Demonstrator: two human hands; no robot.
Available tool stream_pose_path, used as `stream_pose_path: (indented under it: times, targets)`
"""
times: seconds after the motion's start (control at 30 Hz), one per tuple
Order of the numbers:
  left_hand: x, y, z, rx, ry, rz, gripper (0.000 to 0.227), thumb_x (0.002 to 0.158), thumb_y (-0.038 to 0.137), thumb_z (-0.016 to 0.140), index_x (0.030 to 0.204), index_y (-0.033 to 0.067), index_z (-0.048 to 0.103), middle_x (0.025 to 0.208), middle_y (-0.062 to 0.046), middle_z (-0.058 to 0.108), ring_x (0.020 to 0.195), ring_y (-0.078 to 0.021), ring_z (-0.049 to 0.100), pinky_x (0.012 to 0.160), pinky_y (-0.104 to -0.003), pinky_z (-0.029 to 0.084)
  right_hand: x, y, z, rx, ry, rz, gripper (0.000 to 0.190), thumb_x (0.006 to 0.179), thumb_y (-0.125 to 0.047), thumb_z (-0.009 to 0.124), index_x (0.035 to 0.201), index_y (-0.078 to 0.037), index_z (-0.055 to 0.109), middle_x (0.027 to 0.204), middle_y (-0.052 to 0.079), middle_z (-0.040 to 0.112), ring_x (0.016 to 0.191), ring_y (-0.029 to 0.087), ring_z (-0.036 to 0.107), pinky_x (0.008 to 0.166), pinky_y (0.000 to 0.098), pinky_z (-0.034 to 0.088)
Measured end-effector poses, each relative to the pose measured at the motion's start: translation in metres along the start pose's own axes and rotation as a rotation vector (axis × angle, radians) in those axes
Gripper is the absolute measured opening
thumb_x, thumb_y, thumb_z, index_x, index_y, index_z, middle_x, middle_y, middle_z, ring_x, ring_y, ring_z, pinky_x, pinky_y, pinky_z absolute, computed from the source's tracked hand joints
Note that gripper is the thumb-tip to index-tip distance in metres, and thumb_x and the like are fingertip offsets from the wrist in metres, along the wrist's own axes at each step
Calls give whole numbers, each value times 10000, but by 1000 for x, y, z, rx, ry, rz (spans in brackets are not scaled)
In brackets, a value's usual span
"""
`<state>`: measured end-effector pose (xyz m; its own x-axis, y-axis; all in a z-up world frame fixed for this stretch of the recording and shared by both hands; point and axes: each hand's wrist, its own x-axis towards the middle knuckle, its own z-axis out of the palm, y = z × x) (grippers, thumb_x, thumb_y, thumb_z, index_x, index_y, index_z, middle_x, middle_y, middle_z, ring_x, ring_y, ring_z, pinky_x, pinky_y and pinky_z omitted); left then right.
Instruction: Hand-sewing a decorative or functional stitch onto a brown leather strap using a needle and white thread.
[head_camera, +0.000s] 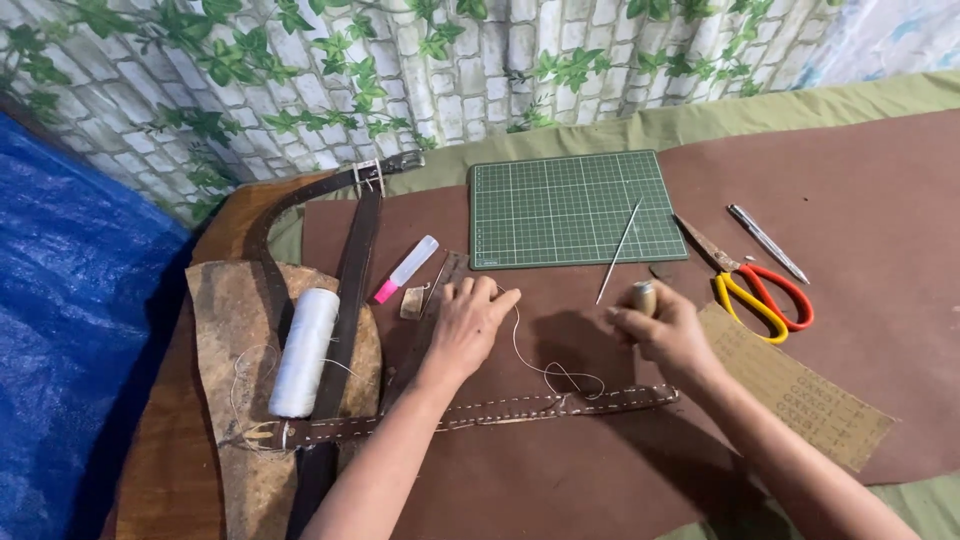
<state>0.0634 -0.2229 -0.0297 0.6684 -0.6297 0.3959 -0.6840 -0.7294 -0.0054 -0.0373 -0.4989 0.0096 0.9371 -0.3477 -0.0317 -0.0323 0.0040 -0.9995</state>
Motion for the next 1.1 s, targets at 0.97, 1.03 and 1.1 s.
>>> stream_pose_path:
  times: [0.97, 1.03, 1.1]
  targets:
    - [9, -57, -5, -120, -31, -59, 191, 1019, 227, 544, 1111, 265, 708, 909, -21, 629, 875, -285, 677, 757, -443, 548, 3, -5, 76, 36, -304, 52, 163, 796, 69, 749, 915, 34, 643, 783, 216, 730, 609, 258, 738, 461, 332, 606]
    - [6, -56, -15, -142, -110, -114, 208, 997, 203, 577, 1108, 264, 743, 914, -41, 656, 904, -304, 681, 779, -463, 553, 5, 5, 70, 5, -299, 74, 168, 791, 59, 773, 907, 42, 653, 744, 226, 729, 595, 278, 752, 450, 346, 615]
    - [6, -40, -44, -154, -306, -236, 212, 991, 293, 609, 1139, 341, 754, 1076, 15, 670, 1083, -250, 619, 870, -497, 566, 3, 0, 67, -27, -284, 130, 159, 801, 35, 765, 907, 23, 647, 706, 215, 732, 595, 267, 747, 476, 326, 609]
